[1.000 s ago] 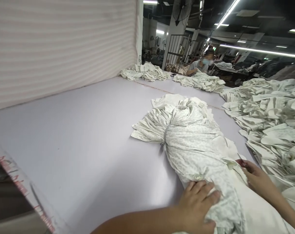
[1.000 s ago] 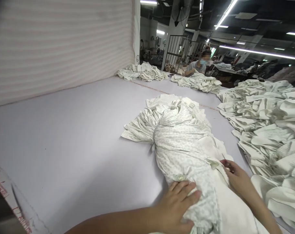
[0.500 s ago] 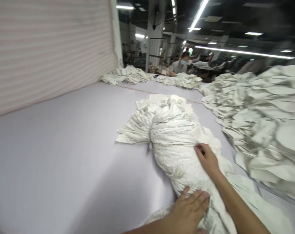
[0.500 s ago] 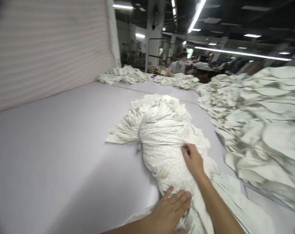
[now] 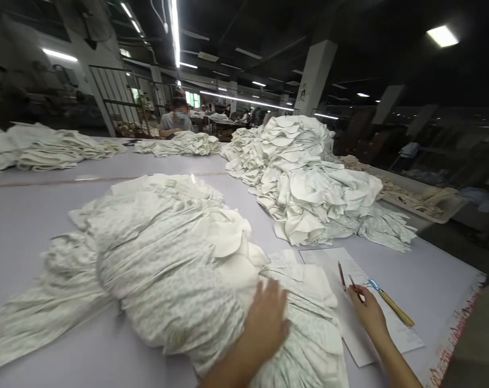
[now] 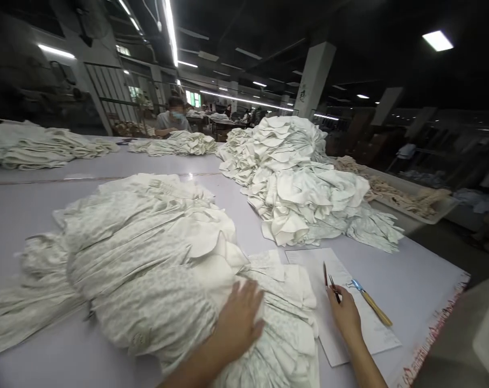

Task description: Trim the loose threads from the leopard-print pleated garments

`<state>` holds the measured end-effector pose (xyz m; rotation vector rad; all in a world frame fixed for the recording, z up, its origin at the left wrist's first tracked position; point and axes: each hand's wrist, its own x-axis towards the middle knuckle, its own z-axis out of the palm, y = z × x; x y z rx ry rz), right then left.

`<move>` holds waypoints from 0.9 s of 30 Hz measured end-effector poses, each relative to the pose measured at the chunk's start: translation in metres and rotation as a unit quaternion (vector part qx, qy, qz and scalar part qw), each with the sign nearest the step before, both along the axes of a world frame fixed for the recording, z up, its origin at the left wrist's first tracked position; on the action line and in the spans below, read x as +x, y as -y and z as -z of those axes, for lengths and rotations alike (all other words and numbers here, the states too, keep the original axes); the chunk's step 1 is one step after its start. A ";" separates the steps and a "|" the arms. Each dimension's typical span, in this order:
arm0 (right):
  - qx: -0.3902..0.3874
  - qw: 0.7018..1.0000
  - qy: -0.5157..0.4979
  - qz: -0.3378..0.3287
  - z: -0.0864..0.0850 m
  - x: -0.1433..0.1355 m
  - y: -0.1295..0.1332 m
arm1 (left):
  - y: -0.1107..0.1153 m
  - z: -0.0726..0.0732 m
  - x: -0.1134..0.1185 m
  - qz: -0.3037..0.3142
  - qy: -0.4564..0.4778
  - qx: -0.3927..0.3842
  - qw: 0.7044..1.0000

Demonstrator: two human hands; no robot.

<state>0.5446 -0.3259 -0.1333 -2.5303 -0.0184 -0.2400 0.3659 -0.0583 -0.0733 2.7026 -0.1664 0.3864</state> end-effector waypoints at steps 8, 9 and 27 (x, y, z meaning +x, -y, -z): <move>-0.139 0.989 -0.014 0.048 0.016 0.025 0.048 | -0.035 0.013 0.025 -0.128 -0.066 -0.007 0.990; -0.151 0.988 -0.002 0.031 0.011 0.031 0.047 | -0.040 0.012 0.021 -0.129 -0.071 -0.008 0.989; 0.037 0.972 -0.027 -0.228 -0.010 0.115 -0.001 | -0.103 0.032 -0.027 -0.112 0.141 0.129 0.975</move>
